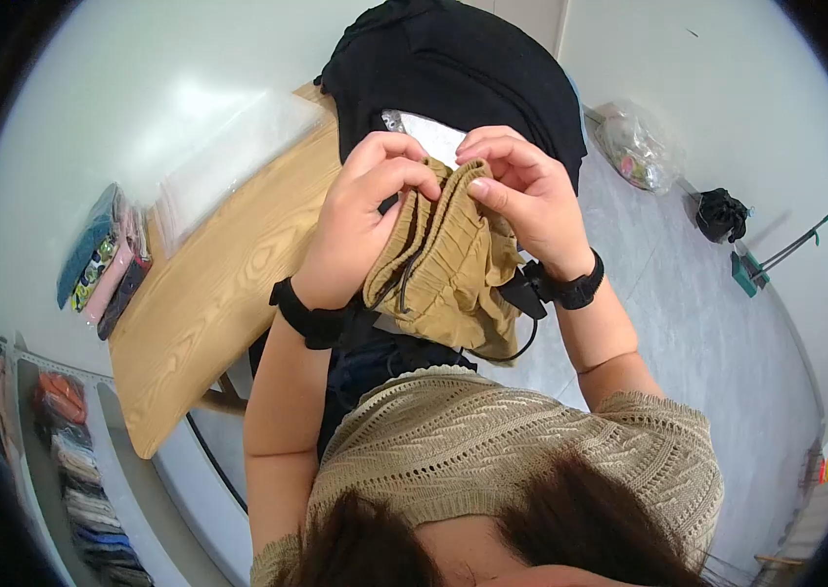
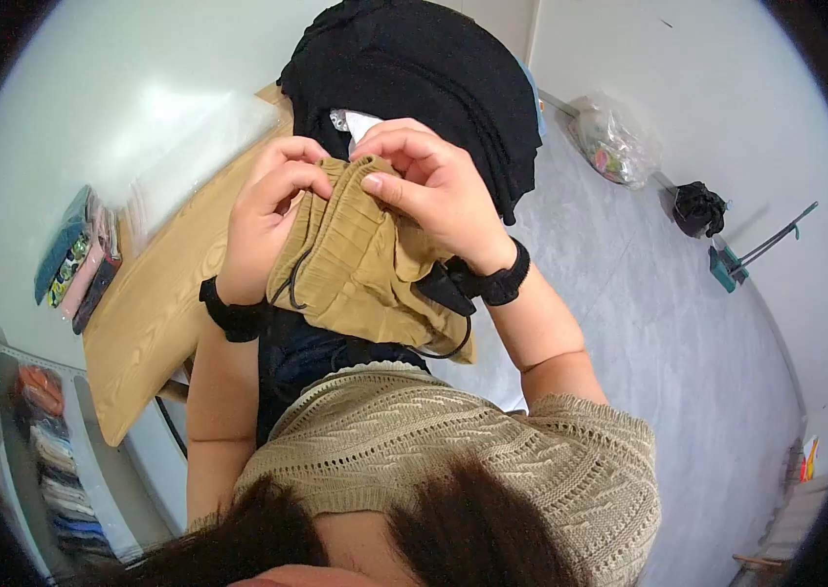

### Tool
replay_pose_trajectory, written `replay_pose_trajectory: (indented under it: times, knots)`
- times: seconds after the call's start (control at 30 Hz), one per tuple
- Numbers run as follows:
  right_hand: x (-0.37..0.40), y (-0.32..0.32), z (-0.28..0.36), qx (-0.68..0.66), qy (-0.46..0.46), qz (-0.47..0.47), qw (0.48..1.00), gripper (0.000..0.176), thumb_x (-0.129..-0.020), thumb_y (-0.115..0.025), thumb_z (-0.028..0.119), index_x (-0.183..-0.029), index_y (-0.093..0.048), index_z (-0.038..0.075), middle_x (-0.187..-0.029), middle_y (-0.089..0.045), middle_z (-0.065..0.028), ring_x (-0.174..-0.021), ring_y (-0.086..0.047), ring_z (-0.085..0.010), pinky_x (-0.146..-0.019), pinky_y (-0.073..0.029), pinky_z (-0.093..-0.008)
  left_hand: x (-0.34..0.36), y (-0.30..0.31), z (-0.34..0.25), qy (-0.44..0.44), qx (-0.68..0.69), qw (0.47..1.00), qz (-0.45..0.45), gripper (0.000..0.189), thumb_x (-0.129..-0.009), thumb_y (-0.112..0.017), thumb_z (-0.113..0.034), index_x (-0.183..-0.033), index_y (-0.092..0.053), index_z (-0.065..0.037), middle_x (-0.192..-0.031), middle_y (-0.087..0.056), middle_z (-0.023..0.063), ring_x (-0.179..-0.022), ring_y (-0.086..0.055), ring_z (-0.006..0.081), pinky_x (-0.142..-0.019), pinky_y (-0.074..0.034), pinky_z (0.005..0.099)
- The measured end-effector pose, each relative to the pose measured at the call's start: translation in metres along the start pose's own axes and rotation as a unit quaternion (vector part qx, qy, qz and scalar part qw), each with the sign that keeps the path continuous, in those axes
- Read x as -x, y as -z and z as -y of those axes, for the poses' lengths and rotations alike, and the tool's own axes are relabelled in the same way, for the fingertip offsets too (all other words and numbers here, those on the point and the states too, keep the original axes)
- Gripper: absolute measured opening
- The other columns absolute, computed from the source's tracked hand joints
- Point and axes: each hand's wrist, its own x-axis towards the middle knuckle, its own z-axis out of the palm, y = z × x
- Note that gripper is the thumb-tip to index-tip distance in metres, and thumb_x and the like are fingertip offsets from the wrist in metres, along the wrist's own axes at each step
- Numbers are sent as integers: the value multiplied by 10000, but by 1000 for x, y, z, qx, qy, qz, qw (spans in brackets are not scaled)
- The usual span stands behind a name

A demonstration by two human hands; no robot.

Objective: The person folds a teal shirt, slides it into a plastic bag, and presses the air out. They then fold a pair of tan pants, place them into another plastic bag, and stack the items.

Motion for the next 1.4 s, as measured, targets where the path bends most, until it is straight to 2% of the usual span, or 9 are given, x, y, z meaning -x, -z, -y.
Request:
replay_pose_trajectory:
  times: [0.43,0.6,0.7,0.77,0.87,1.0,1.17,1.27,1.4]
  knots:
    - [4,2,-6,51,-60,12,997,161,-849,-628,40,-1006,-629,9,-963,-626,-15,-863,-566,-80,-791,-465,-236,-5,3,3,-35,-39,996,68,133,-775,-537,103,-836,-590,-3,-1026,-565,89,-931,-562,178,-821,-448,277]
    - [6,18,-15,142,-22,-119,982,167,-861,-627,59,-1018,-612,5,-918,-617,6,-818,-549,-59,-748,-458,-210,-6,23,-14,-18,-58,998,-24,329,-835,-415,94,-1095,-583,-17,-1097,-594,79,-1009,-568,173,-861,-451,290]
    - [7,9,-16,105,-3,-167,980,157,-861,-624,45,-1010,-610,-5,-910,-616,3,-829,-555,-60,-756,-460,-205,-8,22,-33,-15,-141,990,27,322,-851,-550,-59,-1171,-559,-19,-1182,-575,120,-1102,-546,221,-932,-418,324]
    - [9,2,-20,103,14,-168,980,160,-858,-624,39,-1012,-612,-3,-912,-619,-1,-832,-560,-61,-757,-463,-206,-10,5,-32,-41,-238,968,64,538,-787,-705,-257,-1237,-521,-26,-1220,-556,157,-1164,-516,273,-986,-387,351]
    - [17,-7,-24,120,55,-156,979,186,-841,-635,29,-1026,-621,9,-934,-632,-25,-823,-573,-69,-746,-469,-207,-7,-24,-6,-11,-257,964,71,558,-751,-739,-273,-1216,-528,-45,-1195,-564,175,-1120,-534,324,-954,-411,357]
    - [22,8,-35,153,39,-117,980,212,-829,-652,58,-1037,-626,27,-946,-639,-20,-879,-582,-84,-773,-466,-225,-13,-27,13,98,-264,948,146,428,-754,-734,-300,-1030,-576,-14,-918,-621,180,-867,-587,365,-763,-468,381]
    - [42,50,-42,257,47,-100,960,193,-835,-649,97,-1017,-644,31,-1003,-653,-29,-941,-591,-112,-820,-457,-244,-12,-22,41,38,-264,955,131,326,-783,-682,-333,-900,-604,-39,-862,-623,158,-824,-593,345,-698,-474,401]
    - [68,81,-32,242,-33,-168,955,144,-873,-616,92,-989,-649,13,-939,-671,-35,-880,-609,-104,-796,-470,-229,-26,-18,47,5,-273,951,142,330,-790,-679,-334,-931,-606,-45,-885,-620,161,-840,-589,348,-714,-473,390]
    - [96,130,-23,184,8,-278,943,140,-878,-604,79,-981,-643,-6,-921,-668,-72,-875,-619,-130,-811,-473,-253,-51,-7,61,-44,-277,952,118,332,-798,-678,-321,-977,-607,-51,-922,-627,146,-866,-594,342,-731,-475,369]
